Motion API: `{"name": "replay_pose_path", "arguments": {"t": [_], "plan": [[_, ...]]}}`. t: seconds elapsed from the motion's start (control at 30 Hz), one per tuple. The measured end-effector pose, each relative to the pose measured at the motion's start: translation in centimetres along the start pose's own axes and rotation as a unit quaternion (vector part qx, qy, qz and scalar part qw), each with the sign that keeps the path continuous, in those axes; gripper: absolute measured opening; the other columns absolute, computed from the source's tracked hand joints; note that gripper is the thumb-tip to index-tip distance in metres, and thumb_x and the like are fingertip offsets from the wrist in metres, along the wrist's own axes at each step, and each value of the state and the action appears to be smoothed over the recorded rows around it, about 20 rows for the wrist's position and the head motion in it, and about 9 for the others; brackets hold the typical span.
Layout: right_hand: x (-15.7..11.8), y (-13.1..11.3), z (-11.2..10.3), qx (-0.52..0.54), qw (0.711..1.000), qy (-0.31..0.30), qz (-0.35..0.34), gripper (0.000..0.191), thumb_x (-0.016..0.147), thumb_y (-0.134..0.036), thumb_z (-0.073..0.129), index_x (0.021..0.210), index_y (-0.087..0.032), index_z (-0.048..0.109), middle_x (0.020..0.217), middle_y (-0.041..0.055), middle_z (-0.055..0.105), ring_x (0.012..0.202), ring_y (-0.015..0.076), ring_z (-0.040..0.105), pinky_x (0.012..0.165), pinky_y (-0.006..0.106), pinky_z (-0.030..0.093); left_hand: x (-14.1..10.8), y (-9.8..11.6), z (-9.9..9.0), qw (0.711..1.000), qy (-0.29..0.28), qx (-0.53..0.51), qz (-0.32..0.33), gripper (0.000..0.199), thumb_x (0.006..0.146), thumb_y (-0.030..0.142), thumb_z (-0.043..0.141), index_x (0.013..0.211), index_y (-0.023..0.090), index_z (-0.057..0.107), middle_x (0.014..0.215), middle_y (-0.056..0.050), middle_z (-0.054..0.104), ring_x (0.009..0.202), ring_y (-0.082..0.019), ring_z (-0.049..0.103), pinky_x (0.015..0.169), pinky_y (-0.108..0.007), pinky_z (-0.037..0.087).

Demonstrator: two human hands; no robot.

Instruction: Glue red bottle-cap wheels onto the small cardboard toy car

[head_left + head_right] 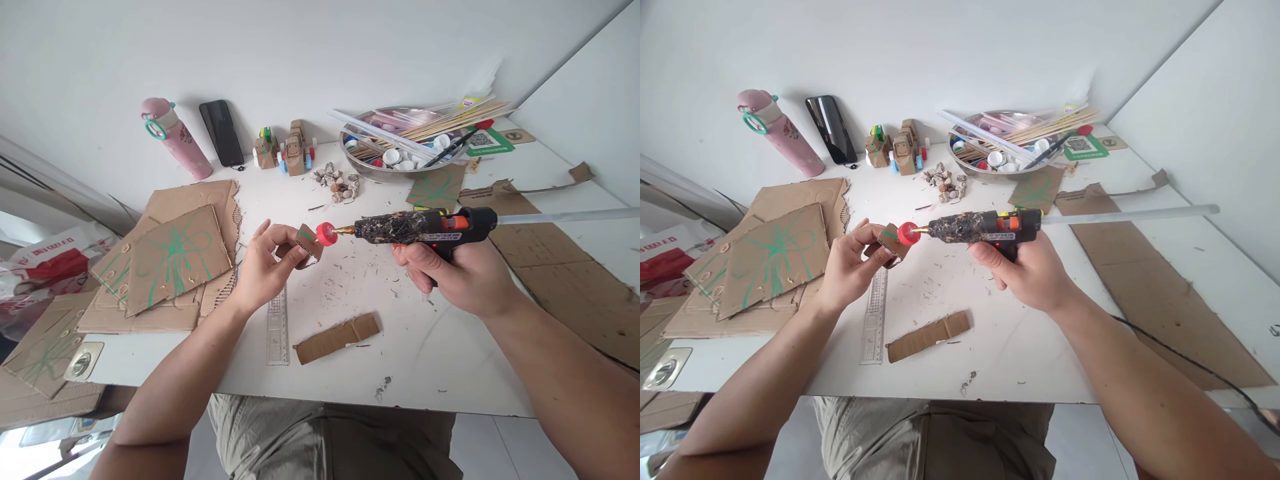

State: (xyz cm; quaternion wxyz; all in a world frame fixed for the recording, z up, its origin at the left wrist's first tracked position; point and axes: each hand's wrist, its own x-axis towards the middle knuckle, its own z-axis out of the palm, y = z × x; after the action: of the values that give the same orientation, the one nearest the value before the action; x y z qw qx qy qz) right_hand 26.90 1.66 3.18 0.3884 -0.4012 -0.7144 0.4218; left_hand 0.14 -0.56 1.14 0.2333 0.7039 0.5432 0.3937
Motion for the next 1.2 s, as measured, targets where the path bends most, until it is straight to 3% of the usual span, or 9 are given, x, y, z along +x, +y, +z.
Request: {"name": "replay_pose_path", "arguments": {"t": [0.57, 1.2], "plan": [[-0.1, 0.5, -0.3, 0.009, 1.0, -0.024, -0.005, 0.07, 0.084, -0.093, 0.062, 0.073, -0.024, 0.057, 0.049, -0.0055, 0.052, 0.033, 0.0099, 0.046, 0.037, 0.028, 0.041, 0.0, 0.1, -0.1, 1.0, -0.002, -0.006, 0.007, 0.013, 0.092, 0.028, 0.065, 0.081, 0.027, 0.072, 0.066, 0.006, 0.073, 0.058, -0.013, 0.061, 0.13, -0.064, 0.035], [0.2, -0.3, 0.1, 0.003, 1.0, -0.012, 0.002, 0.074, 0.077, -0.098, 0.063, 0.067, -0.025, 0.054, 0.044, -0.0059, 0.049, 0.03, 0.0101, 0.044, 0.033, 0.028, 0.039, 0.0, 0.2, 0.0, 1.0, -0.003, -0.01, 0.008, 0.014, 0.092, 0.027, 0.064, 0.08, 0.026, 0.069, 0.065, 0.007, 0.071, 0.057, -0.013, 0.061, 0.13, -0.063, 0.035]]}}
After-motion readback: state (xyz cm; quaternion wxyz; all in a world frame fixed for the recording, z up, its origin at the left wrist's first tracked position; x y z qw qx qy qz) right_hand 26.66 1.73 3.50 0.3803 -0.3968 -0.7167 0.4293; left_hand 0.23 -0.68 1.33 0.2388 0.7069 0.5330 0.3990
